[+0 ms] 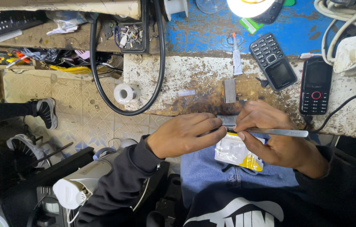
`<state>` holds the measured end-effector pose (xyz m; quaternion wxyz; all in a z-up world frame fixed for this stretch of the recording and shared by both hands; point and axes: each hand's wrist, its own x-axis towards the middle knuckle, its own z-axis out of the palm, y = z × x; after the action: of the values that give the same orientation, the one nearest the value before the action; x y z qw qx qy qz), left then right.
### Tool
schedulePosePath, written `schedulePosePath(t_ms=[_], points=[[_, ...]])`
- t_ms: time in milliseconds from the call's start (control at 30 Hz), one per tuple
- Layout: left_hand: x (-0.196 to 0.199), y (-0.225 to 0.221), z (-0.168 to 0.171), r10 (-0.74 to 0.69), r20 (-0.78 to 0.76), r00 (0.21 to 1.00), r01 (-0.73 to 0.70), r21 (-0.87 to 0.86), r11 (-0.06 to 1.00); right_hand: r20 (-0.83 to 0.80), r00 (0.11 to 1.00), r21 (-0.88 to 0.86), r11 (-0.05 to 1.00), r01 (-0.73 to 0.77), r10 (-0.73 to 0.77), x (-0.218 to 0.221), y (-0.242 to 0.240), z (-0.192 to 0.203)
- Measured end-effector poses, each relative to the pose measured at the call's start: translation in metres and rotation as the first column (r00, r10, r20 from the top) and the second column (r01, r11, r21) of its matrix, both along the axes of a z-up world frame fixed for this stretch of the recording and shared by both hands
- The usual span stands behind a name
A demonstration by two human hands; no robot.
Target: The person uses a soldering iron and tweezers to work on the internal components of a mobile phone. They use the tweezers to hold small parts in place while applying heat with the soldering iron to the assembly on a workbench.
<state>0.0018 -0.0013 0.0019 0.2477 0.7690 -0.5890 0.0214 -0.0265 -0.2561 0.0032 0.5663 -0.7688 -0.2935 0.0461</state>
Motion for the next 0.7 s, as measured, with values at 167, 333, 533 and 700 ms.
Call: schedulePosePath(t_ms=[167,333,533,700], points=[[0.0012,-0.0008,0.0009,-0.013,-0.002,1.000,0.013,-0.013,1.000,0.009,1.000,0.021,1.000,0.003,-0.003,0.0010,0.0014,0.0021],[0.0010,-0.0008,0.0012,-0.013,-0.001,1.000,0.013,-0.014,1.000,0.009,1.000,0.008,1.000,0.013,-0.013,-0.0005,-0.0003,-0.0006],[0.0008,-0.0003,0.0014,-0.021,-0.001,1.000,0.021,0.013,1.000,-0.001,1.000,0.005,1.000,0.015,-0.015,-0.0012,-0.0012,-0.0024],[0.0008,0.0007,-0.0006,-0.035,-0.004,0.999,0.035,0.024,0.999,-0.009,1.000,0.003,1.000,0.016,-0.016,-0.0008,-0.0010,-0.0012]])
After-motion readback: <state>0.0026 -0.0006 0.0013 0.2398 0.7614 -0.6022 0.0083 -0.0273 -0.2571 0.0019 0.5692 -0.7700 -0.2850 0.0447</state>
